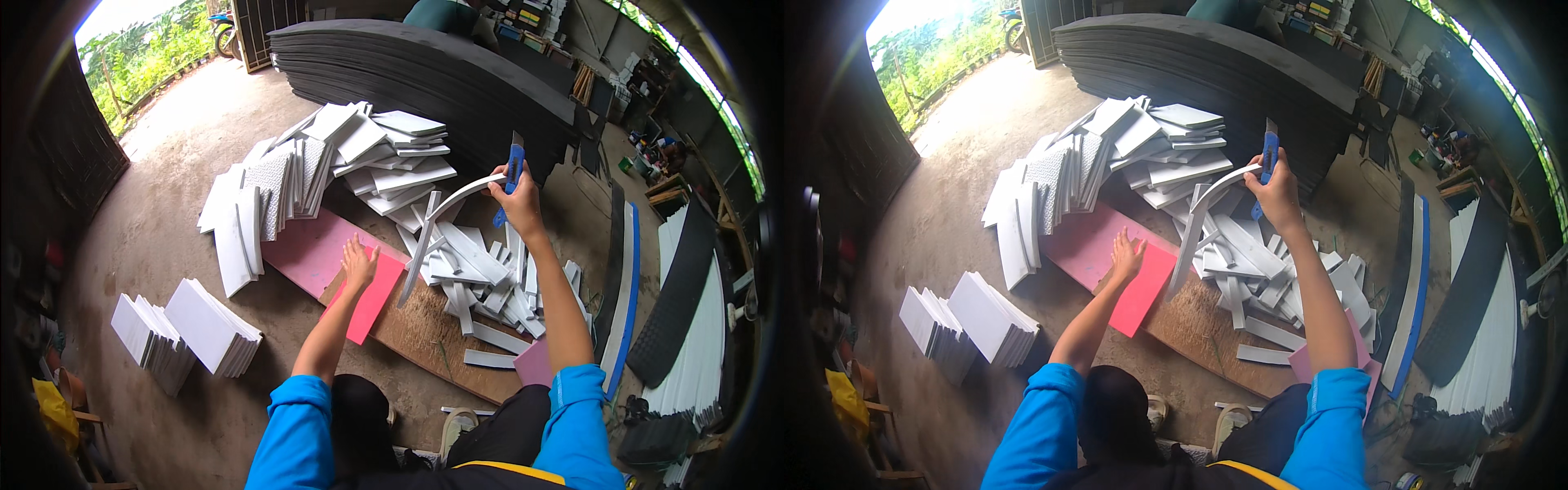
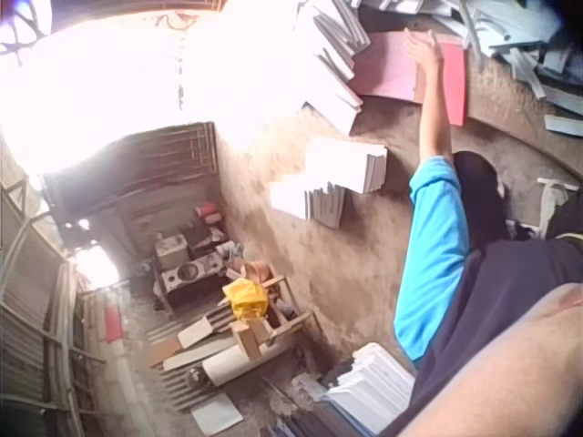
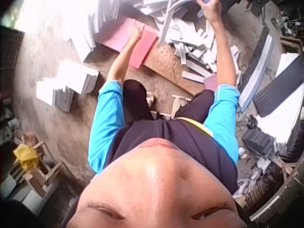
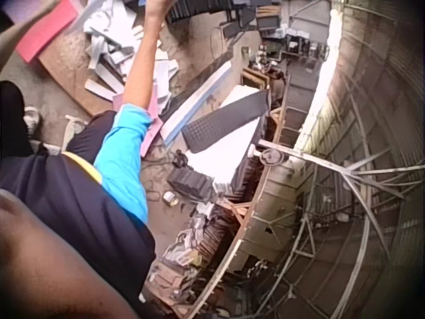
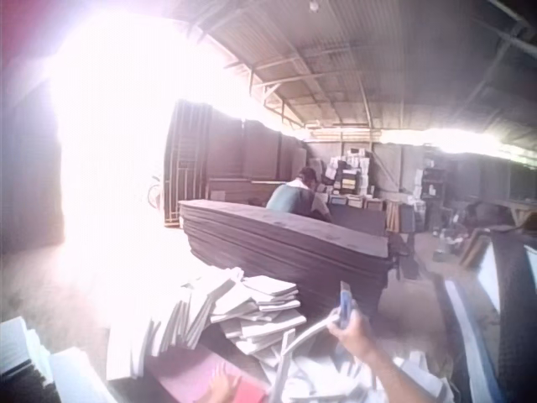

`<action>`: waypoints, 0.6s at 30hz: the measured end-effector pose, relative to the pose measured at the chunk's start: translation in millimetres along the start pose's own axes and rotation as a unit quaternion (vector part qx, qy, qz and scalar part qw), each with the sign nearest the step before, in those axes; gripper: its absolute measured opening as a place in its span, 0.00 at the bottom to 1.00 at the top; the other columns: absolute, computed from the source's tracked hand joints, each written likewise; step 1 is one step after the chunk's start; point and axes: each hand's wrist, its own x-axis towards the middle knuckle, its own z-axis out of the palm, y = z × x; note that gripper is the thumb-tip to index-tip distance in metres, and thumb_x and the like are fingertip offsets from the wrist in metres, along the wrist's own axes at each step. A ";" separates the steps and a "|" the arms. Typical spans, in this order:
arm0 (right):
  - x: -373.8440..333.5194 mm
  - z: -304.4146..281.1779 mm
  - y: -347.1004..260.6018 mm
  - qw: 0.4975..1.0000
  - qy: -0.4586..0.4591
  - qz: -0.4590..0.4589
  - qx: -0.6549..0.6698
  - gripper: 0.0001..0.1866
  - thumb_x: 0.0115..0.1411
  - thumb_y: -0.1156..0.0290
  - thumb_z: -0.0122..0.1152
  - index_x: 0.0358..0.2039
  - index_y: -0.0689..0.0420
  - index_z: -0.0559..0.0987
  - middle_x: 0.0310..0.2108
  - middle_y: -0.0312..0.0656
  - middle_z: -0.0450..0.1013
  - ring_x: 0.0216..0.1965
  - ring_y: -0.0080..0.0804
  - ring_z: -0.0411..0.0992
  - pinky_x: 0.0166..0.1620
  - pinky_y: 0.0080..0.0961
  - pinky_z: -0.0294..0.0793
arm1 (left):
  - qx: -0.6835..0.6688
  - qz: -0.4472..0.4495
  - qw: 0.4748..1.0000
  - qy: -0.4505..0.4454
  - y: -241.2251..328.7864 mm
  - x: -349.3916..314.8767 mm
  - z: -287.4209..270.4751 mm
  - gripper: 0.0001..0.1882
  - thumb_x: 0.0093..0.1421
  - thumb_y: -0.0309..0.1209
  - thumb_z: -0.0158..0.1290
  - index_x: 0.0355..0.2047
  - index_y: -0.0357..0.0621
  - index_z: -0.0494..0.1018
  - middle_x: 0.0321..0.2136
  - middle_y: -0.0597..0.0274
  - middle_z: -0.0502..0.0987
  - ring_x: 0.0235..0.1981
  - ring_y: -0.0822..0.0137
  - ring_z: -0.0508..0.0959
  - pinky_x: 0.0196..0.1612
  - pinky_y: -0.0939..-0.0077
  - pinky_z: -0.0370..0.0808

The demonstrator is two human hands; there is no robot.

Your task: The person sits on the floor and repeatedly cuts pink and white foam sheets using a utility knife. They align each sheet, trim edges, and stack the trimmed pieces into separate piles.

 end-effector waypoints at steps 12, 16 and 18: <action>23.7 -109.9 -82.2 0.977 0.008 -0.026 0.210 0.13 0.53 0.86 0.53 0.34 0.56 0.62 0.39 0.42 0.66 0.41 0.31 0.70 0.46 0.34 0.77 | 0.023 0.342 0.934 0.097 157.5 -34.5 -101.7 0.45 0.52 0.50 0.55 0.62 0.46 0.47 0.62 0.50 0.51 0.65 0.52 0.46 0.63 0.50 0.43; 7.7 -113.9 -91.5 0.963 0.012 0.008 0.268 0.14 0.52 0.86 0.54 0.33 0.55 0.63 0.40 0.42 0.66 0.41 0.33 0.71 0.47 0.36 0.77 | 0.060 0.402 0.902 0.146 176.6 -51.3 -122.9 0.47 0.49 0.55 0.56 0.63 0.52 0.46 0.61 0.52 0.52 0.64 0.57 0.48 0.62 0.42 0.38; -5.4 -113.3 -87.8 0.954 0.013 0.028 0.299 0.15 0.51 0.85 0.55 0.33 0.54 0.63 0.40 0.42 0.66 0.41 0.34 0.71 0.47 0.37 0.77 | 0.063 0.392 0.914 0.085 174.7 -61.7 -127.2 0.43 0.52 0.54 0.53 0.61 0.50 0.49 0.56 0.52 0.61 0.60 0.57 0.58 0.60 0.41 0.43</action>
